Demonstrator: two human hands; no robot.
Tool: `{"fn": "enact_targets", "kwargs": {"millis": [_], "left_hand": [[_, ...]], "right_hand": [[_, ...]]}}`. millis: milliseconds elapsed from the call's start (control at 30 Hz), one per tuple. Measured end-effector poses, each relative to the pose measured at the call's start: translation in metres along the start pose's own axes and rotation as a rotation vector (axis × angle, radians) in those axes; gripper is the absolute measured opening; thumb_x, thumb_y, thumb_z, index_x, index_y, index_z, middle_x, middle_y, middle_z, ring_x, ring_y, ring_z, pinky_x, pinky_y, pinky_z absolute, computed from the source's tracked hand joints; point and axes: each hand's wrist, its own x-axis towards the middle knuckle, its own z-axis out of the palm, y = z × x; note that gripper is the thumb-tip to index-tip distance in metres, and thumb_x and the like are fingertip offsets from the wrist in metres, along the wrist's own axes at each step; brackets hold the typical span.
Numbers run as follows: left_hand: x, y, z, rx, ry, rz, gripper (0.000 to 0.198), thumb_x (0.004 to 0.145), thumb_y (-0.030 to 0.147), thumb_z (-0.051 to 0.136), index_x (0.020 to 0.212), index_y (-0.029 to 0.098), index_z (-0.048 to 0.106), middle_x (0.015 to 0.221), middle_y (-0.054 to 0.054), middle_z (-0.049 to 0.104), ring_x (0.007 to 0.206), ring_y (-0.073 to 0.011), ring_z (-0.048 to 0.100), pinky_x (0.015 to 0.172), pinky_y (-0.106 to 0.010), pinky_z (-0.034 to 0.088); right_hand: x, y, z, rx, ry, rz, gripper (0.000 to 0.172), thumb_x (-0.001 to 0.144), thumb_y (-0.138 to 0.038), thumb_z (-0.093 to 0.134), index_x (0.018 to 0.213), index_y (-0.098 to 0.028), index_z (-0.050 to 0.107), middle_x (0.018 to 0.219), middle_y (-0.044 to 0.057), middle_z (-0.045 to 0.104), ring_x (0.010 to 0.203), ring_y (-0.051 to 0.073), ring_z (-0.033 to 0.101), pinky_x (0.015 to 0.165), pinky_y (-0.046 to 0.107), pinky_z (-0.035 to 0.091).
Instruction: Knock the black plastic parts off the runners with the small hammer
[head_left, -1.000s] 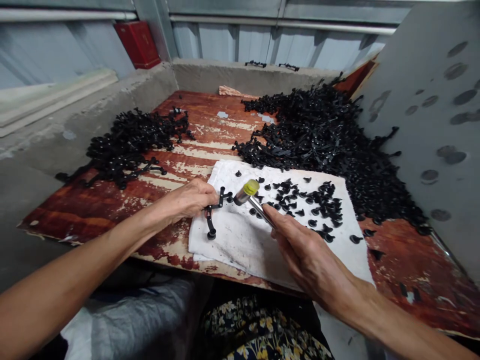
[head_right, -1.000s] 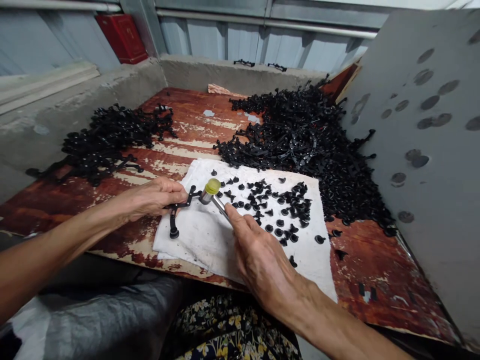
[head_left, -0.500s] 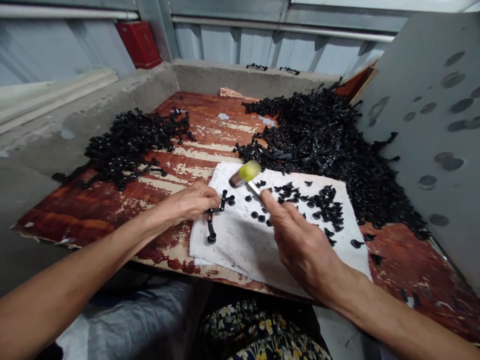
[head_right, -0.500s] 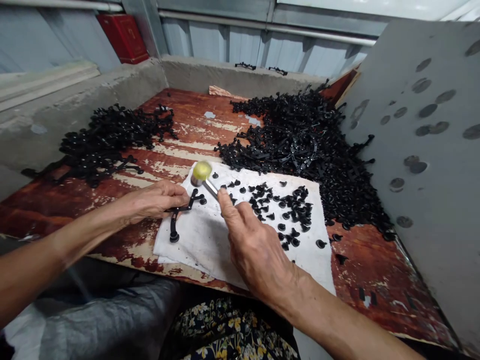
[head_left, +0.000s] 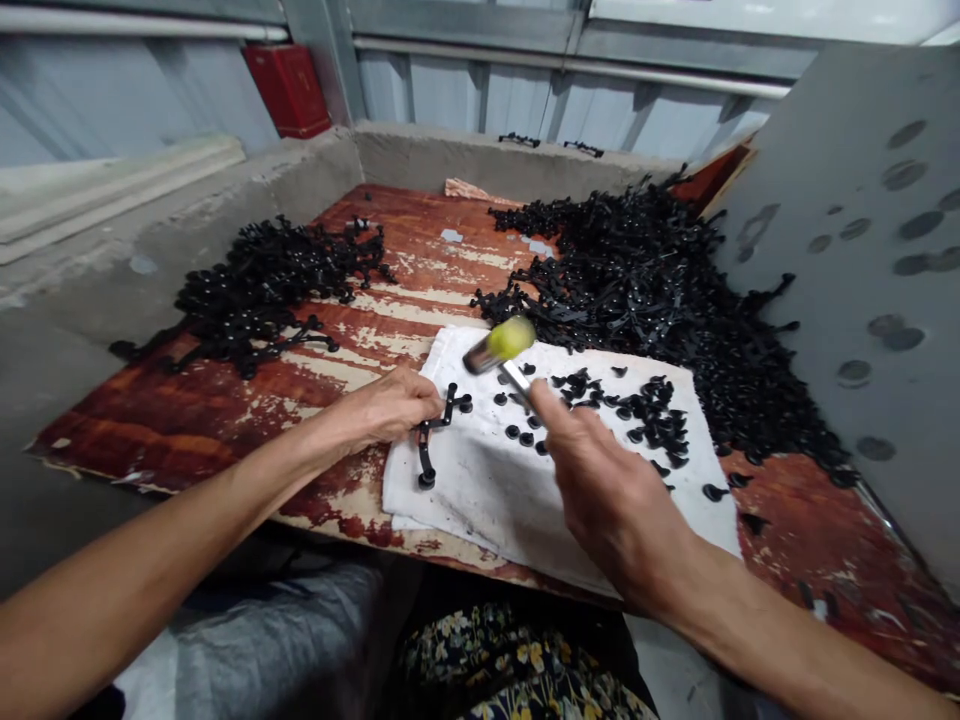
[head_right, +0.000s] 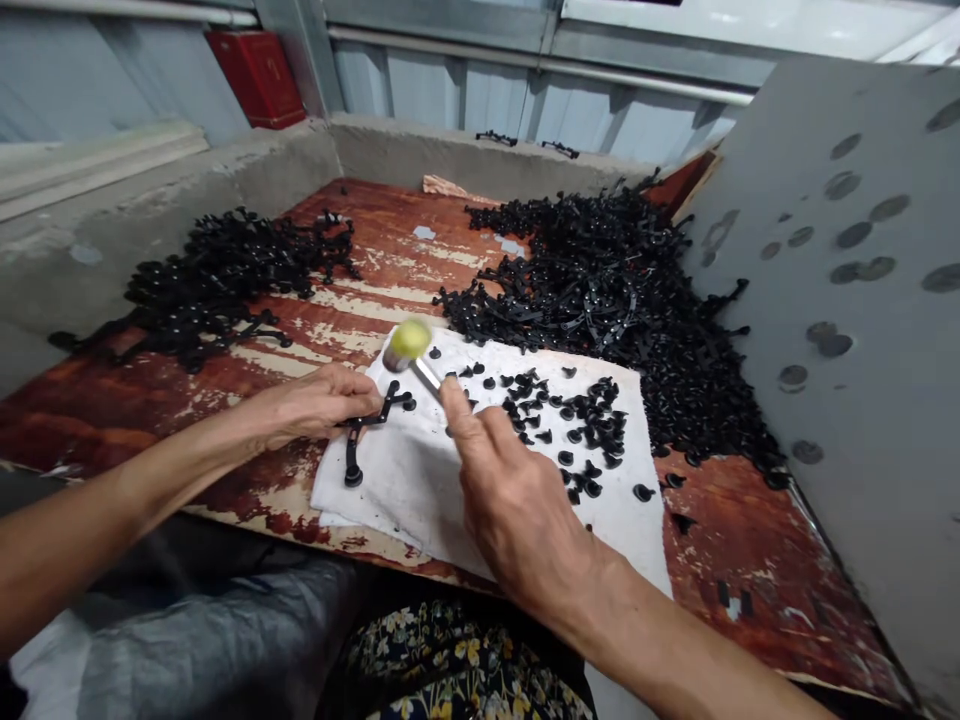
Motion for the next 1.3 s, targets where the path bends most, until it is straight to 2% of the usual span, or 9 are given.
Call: {"fn": "enact_targets", "kwargs": {"millis": [233,400,533,733,800,933,1000,1133,1300], "left_hand": [[-0.001,-0.004,0.001,0.008,-0.003,0.022,0.023,0.07,0.031,0.06,0.056,0.018,0.047,0.046,0.005,0.04,0.039,-0.0054,0.027,0.04,-0.02,0.016],[-0.01,0.004,0.0,0.076,-0.091,0.123,0.029,0.073,0.041,0.059,0.058,0.018,0.048,0.049,0.005,0.041,0.043,-0.0068,0.03,0.042,-0.02,0.02],[-0.021,0.02,0.011,0.192,-0.241,0.272,0.028,0.077,0.042,0.052,0.061,0.018,0.051,0.053,0.004,0.043,0.049,-0.009,0.037,0.046,-0.02,0.025],[-0.032,0.022,0.033,0.336,-0.203,0.36,0.022,0.082,0.032,0.05,0.066,0.018,0.056,0.053,0.005,0.043,0.051,-0.0096,0.039,0.05,-0.022,0.027],[-0.035,0.018,0.036,0.229,-0.056,0.335,0.018,0.078,0.036,0.059,0.078,0.018,0.061,0.065,0.003,0.055,0.062,-0.0124,0.051,0.057,-0.023,0.035],[-0.041,0.017,0.037,-0.258,0.315,0.154,0.062,0.058,0.044,0.08,0.107,0.019,0.052,0.105,-0.009,0.065,0.094,-0.0218,0.062,0.076,-0.03,0.048],[-0.044,0.021,0.038,-0.467,0.267,0.013,0.068,0.055,0.045,0.084,0.107,0.018,0.05,0.103,-0.01,0.066,0.088,-0.0219,0.065,0.07,-0.031,0.05],[-0.043,0.029,0.047,-0.664,-0.033,-0.141,0.057,0.052,0.037,0.088,0.09,0.017,0.052,0.079,-0.005,0.069,0.059,-0.0157,0.063,0.05,-0.026,0.046],[-0.036,0.036,0.06,-0.713,-0.006,-0.171,0.052,0.06,0.02,0.084,0.099,0.017,0.05,0.066,0.001,0.067,0.045,-0.0108,0.057,0.042,-0.022,0.045]], "right_hand": [[-0.002,0.003,0.004,0.06,-0.07,0.013,0.071,0.078,-0.002,0.036,0.149,-0.013,0.037,0.097,0.013,0.066,0.06,0.017,0.057,0.059,0.031,0.055],[0.016,0.002,-0.01,0.272,-0.008,0.098,0.043,0.09,-0.015,0.038,0.13,-0.013,0.054,0.078,0.005,0.061,0.062,0.016,0.054,0.06,0.03,0.048],[0.032,0.006,-0.007,0.564,-0.055,0.25,0.014,0.088,-0.027,0.052,0.094,-0.016,0.059,0.07,-0.001,0.053,0.06,0.013,0.046,0.055,0.027,0.039],[0.026,0.005,0.01,0.931,-0.159,0.342,0.007,0.081,-0.022,0.058,0.086,-0.019,0.055,0.071,-0.003,0.058,0.061,0.011,0.05,0.059,0.025,0.042],[0.02,0.002,0.007,1.012,-0.14,0.431,0.008,0.081,-0.025,0.057,0.087,-0.02,0.054,0.064,-0.006,0.054,0.048,0.008,0.043,0.048,0.022,0.038],[0.015,-0.004,-0.004,1.119,-0.046,0.644,0.013,0.08,-0.027,0.059,0.087,-0.022,0.05,0.051,-0.012,0.04,0.035,0.006,0.03,0.034,0.019,0.028],[0.014,-0.006,-0.006,1.149,-0.028,0.688,0.013,0.081,-0.028,0.058,0.088,-0.022,0.049,0.05,-0.013,0.039,0.035,0.007,0.031,0.033,0.018,0.029],[0.012,-0.01,-0.002,1.189,-0.04,0.673,0.011,0.083,-0.028,0.057,0.088,-0.023,0.049,0.051,-0.012,0.038,0.036,0.007,0.031,0.034,0.018,0.029],[0.005,-0.008,0.002,1.153,-0.049,0.668,0.013,0.085,-0.031,0.058,0.091,-0.021,0.052,0.054,-0.011,0.042,0.038,0.007,0.033,0.036,0.02,0.029]]}}
